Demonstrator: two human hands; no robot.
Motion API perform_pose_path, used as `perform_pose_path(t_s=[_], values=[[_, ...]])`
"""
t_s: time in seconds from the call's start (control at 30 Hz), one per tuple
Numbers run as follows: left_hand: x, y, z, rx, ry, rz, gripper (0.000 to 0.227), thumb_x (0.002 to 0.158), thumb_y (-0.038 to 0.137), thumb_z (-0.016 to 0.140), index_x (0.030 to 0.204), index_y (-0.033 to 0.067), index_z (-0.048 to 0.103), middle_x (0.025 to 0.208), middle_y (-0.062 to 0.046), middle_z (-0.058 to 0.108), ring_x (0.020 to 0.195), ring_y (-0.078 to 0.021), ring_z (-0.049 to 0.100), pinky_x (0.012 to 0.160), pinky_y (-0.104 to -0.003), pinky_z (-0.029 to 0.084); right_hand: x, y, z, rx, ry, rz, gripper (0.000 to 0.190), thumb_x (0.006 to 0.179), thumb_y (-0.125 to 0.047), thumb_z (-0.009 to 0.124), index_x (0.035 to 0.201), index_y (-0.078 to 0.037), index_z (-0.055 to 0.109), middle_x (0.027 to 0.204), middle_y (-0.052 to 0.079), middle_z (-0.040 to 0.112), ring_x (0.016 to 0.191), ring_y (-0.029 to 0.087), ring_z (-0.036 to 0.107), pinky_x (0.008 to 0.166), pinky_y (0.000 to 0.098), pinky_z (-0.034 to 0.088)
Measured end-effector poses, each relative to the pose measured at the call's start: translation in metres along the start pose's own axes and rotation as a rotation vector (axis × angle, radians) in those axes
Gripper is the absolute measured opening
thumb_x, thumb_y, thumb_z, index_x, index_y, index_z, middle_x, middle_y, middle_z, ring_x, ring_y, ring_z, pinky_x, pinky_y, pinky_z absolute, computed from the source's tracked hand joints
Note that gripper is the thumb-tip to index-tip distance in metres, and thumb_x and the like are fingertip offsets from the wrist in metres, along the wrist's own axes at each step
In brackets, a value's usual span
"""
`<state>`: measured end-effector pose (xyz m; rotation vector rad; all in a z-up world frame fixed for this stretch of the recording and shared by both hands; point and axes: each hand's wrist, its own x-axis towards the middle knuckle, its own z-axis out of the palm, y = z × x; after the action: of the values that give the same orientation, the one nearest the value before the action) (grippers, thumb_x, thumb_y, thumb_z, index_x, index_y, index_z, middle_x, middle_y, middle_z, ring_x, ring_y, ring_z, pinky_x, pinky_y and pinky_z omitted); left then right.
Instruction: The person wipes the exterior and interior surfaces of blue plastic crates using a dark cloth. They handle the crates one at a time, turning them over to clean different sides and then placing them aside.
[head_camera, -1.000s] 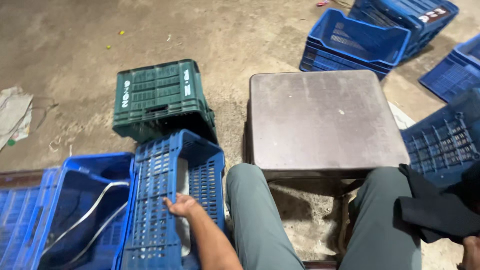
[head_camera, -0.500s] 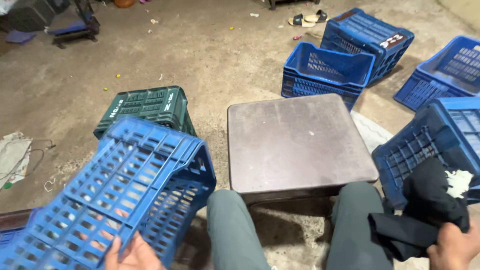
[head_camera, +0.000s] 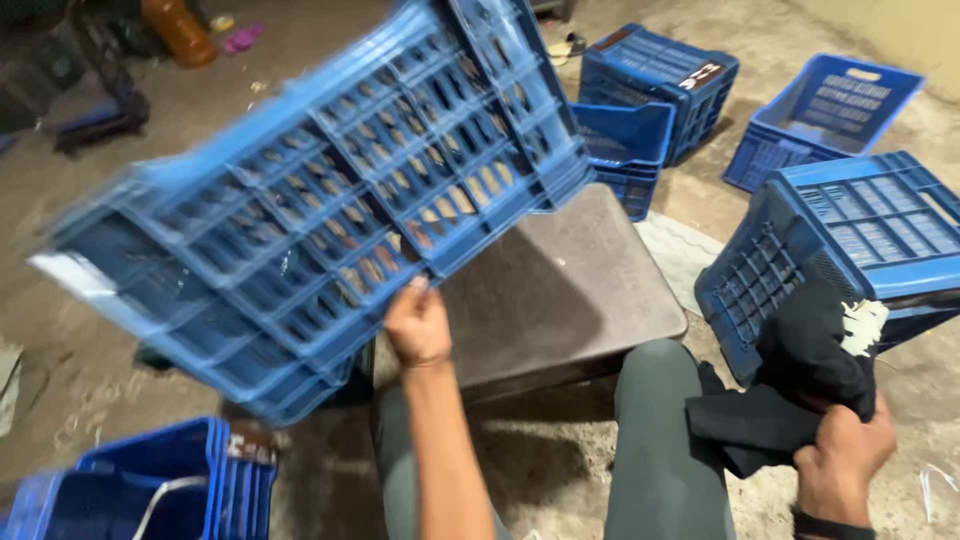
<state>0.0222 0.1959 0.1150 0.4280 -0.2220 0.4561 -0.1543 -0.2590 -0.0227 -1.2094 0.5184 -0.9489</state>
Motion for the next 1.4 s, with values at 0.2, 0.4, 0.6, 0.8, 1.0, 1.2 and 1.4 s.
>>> perform_pose_path(t_s=[0.2,0.4,0.6,0.8,1.0,1.2,1.4], values=[[-0.037,-0.126,-0.104,-0.214,0.053,-0.26,0.087,0.076,-0.019,0.049,0.155,0.0146,0.037,0.152,-0.007,0.047,0.136,-0.0375,0.051,0.12,-0.051,0.036,-0.02,-0.059,-0.049,-0.862,-0.297,-0.614,0.066,0.061,0.013,0.046,0.125,0.012,0.06,0.118,0.023,0.065,0.109,0.03,0.066,0.101,0.0388,0.052],[-0.111,-0.209,-0.189,-0.248,0.303,-0.664,0.061,0.068,-0.022,0.055,0.121,0.007,0.064,0.123,-0.006,0.069,0.117,-0.0243,0.064,0.102,-0.038,0.052,-0.006,-0.075,-0.02,-0.712,-0.117,-0.418,0.055,0.069,0.006,0.051,0.122,0.008,0.063,0.12,0.023,0.066,0.113,0.032,0.064,0.103,0.0396,0.05],[-0.153,-0.288,-0.222,-0.255,0.388,-0.756,0.044,0.07,-0.018,0.066,0.109,0.0023,0.07,0.112,-0.009,0.07,0.104,-0.0261,0.065,0.092,-0.037,0.053,0.016,-0.111,0.059,-0.165,0.041,-0.306,0.042,0.084,-0.001,0.055,0.125,0.005,0.064,0.123,0.019,0.066,0.114,0.029,0.063,0.104,0.0384,0.05],[-0.136,-0.263,-0.232,-0.195,0.685,-0.729,0.045,0.067,-0.015,0.06,0.107,0.0023,0.07,0.11,-0.014,0.071,0.103,-0.0333,0.064,0.099,-0.049,0.051,0.03,-0.131,0.126,0.257,-0.087,-0.362,0.031,0.1,-0.008,0.058,0.128,0.002,0.066,0.126,0.015,0.067,0.115,0.025,0.062,0.106,0.0372,0.05],[-0.144,-0.16,-0.191,-0.237,0.739,-0.676,0.032,0.079,0.003,0.056,0.11,-0.0067,0.061,0.116,-0.022,0.065,0.109,-0.0397,0.063,0.104,-0.057,0.05,0.046,-0.121,0.17,-0.3,-0.141,-0.79,0.022,0.109,-0.004,0.069,0.13,0.001,0.066,0.127,0.013,0.066,0.114,0.025,0.06,0.107,0.0362,0.048],[-0.127,-0.023,-0.031,0.837,0.591,0.187,0.051,0.085,0.007,0.05,0.134,-0.0039,0.049,0.137,-0.015,0.057,0.124,-0.0281,0.057,0.104,-0.043,0.045,0.036,-0.136,0.195,-0.662,-0.226,-0.971,0.033,0.095,0.001,0.071,0.127,-0.008,0.07,0.129,0.014,0.071,0.12,0.03,0.058,0.113,0.0386,0.044],[0.006,0.066,0.06,1.49,-0.156,0.497,0.032,0.104,0.017,0.053,0.128,-0.0008,0.064,0.131,-0.018,0.065,0.124,-0.0362,0.062,0.11,-0.044,0.047,0.069,-0.17,0.224,-0.99,-0.342,-0.898,0.085,0.059,-0.018,0.081,0.142,-0.009,0.065,0.139,0.025,0.056,0.126,0.044,0.053,0.095,0.0563,0.037]])
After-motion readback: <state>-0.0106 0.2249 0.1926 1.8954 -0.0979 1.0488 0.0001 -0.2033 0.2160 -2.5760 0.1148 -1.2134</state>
